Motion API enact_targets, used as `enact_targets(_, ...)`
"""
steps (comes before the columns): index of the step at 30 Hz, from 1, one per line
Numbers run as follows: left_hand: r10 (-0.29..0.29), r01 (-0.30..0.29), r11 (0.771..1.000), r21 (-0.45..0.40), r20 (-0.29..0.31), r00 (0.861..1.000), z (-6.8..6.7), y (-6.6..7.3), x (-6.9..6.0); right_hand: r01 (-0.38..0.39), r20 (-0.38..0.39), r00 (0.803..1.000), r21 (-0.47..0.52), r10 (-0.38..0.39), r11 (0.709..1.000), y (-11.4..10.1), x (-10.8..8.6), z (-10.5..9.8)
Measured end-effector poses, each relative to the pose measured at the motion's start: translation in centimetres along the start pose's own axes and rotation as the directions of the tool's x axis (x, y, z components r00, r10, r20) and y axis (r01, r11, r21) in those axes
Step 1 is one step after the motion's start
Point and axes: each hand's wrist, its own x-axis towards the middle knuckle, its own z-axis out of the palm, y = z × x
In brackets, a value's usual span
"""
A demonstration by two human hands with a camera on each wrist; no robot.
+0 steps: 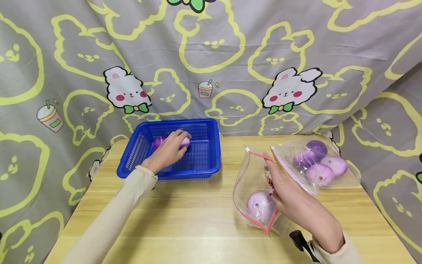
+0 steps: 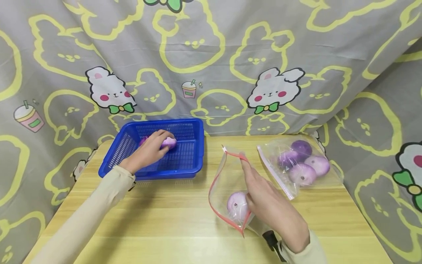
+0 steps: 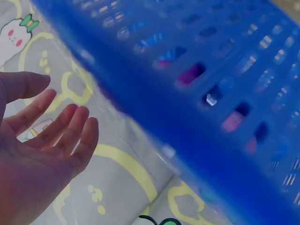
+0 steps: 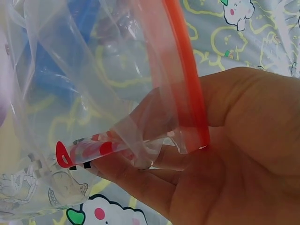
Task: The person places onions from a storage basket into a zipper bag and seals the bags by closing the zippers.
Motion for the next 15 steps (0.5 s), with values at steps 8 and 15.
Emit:
enact_targets(8, -0.066, 0.063, 0.997, 0.041, 0.086, 0.994, -0.1, -1.1, 1.8, 0.023, -0.003, 1.000, 0.001, -0.023, 1.000, -0.1, 0.0, -0.2)
enact_targets(15, -0.095, 0.084, 0.993, 0.078, 0.160, 0.983, 0.0, -2.1, 2.8, 0.022, -0.001, 1.000, -0.011, -0.022, 1.000, -0.1, -0.1, -0.2)
